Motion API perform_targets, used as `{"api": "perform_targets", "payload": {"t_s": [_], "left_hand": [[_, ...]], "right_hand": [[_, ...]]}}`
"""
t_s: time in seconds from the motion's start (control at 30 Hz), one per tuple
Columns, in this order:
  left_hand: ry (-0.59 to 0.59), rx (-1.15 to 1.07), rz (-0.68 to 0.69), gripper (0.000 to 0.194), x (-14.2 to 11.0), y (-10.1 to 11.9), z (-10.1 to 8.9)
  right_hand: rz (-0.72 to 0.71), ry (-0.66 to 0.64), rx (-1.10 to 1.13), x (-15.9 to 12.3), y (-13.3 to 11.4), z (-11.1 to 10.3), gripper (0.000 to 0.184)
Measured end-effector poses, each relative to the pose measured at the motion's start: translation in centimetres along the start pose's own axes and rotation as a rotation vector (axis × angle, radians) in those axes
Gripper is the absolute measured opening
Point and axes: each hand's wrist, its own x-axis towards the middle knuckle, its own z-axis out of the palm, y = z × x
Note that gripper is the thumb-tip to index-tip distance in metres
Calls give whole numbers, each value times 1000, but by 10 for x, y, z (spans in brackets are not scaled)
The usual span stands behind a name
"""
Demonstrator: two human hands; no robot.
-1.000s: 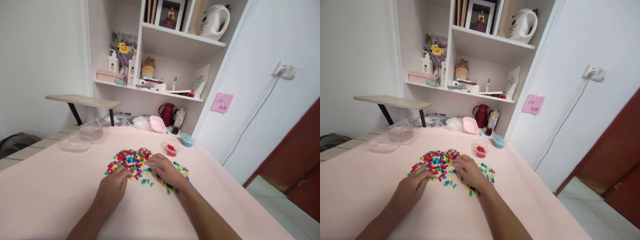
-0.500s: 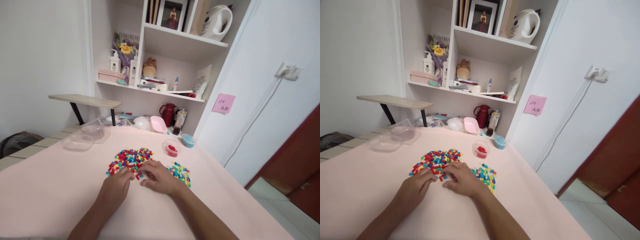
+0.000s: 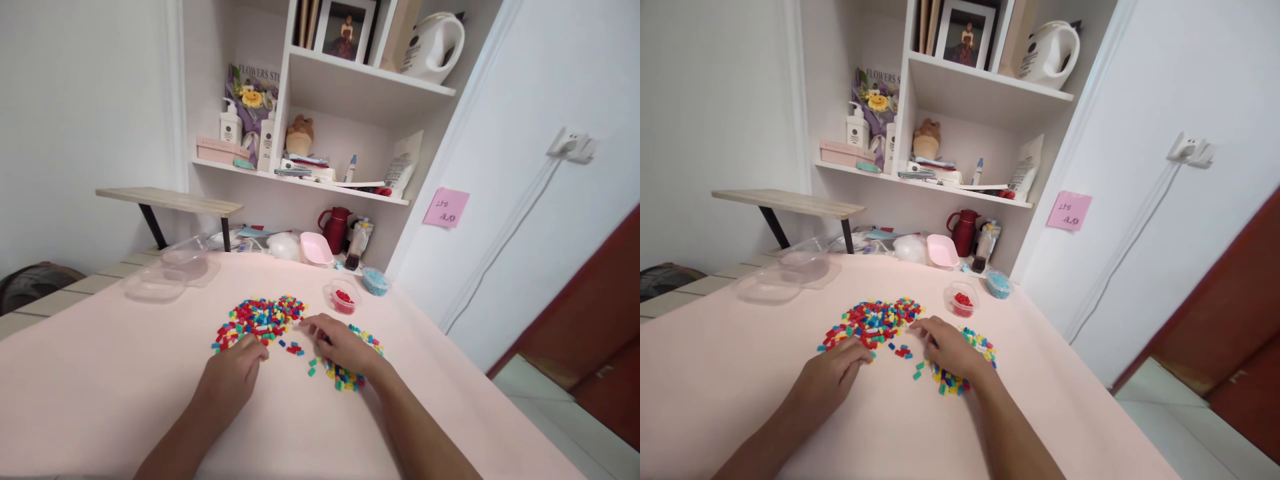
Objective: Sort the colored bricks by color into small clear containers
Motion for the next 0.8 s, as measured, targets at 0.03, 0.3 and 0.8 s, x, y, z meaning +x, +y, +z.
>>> {"api": "perform_targets", "payload": {"t_s": [0.03, 0.3, 0.8], "left_hand": [[-3, 0, 3, 33, 0, -1, 1], [-4, 5, 25, 33, 0, 0, 1], [10, 20, 44, 33, -1, 0, 0]], "right_hand": [[35, 27, -29, -1, 2, -2, 64], [-77, 118, -87, 6, -7, 9, 36], [-24, 47, -139, 12, -12, 16, 18]]}}
